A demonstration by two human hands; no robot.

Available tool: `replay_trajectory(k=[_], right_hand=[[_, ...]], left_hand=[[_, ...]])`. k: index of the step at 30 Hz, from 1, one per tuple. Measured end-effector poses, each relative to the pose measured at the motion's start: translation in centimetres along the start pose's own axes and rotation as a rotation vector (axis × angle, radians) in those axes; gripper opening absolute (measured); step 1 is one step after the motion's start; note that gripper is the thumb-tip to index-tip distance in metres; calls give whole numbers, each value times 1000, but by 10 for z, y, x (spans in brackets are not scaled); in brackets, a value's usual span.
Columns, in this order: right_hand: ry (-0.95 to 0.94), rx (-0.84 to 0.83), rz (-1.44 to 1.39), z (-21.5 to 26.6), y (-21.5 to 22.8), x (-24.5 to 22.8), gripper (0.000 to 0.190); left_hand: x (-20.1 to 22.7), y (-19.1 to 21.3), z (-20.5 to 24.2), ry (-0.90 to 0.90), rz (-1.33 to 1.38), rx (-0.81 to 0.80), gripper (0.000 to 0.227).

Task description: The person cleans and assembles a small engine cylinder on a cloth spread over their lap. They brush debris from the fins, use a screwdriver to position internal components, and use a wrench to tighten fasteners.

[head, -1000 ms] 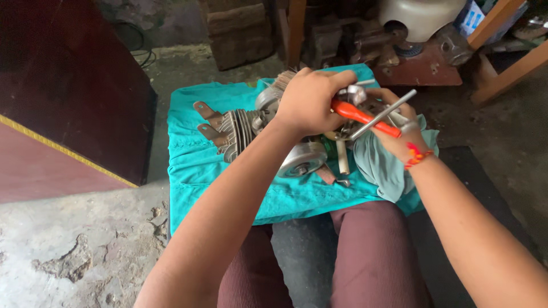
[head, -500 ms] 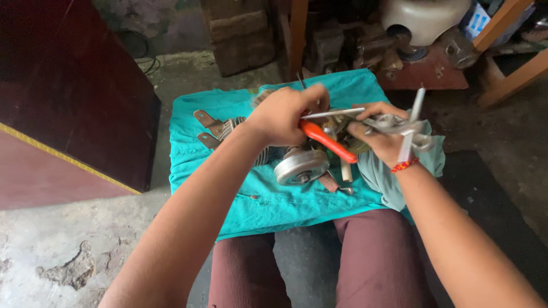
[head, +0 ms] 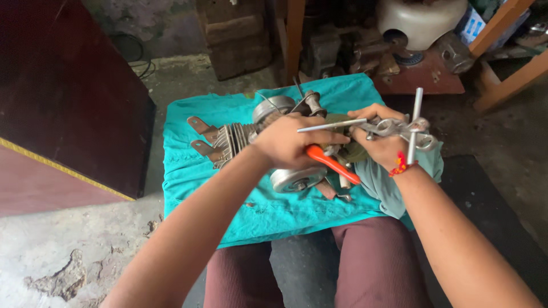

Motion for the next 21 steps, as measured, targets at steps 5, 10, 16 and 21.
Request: replay_trajectory(k=[5,10,16,21], right_hand=[[249,-18,48,0,3,-10,23],[222,-38,70,-3,6,-18,22],[269,-80,64,-1,8,-33,33],[265,-107,76,-6,9,-35,35]], left_hand=[[17,-33,-2,133,93,332,26],[18,-52,7,258,122,660,31],[19,-60,8,463,529,742,51],[16,-60,6,424,374,562,33]])
Point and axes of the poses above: each hand's wrist, its own z-axis away from the middle knuckle, its own y-axis out of the back of the hand, x = y × z, the point moved 1 cm from there along -z, towards the middle knuckle, and after that the axes turned 12 degrees about x, right-handed, at the moved point
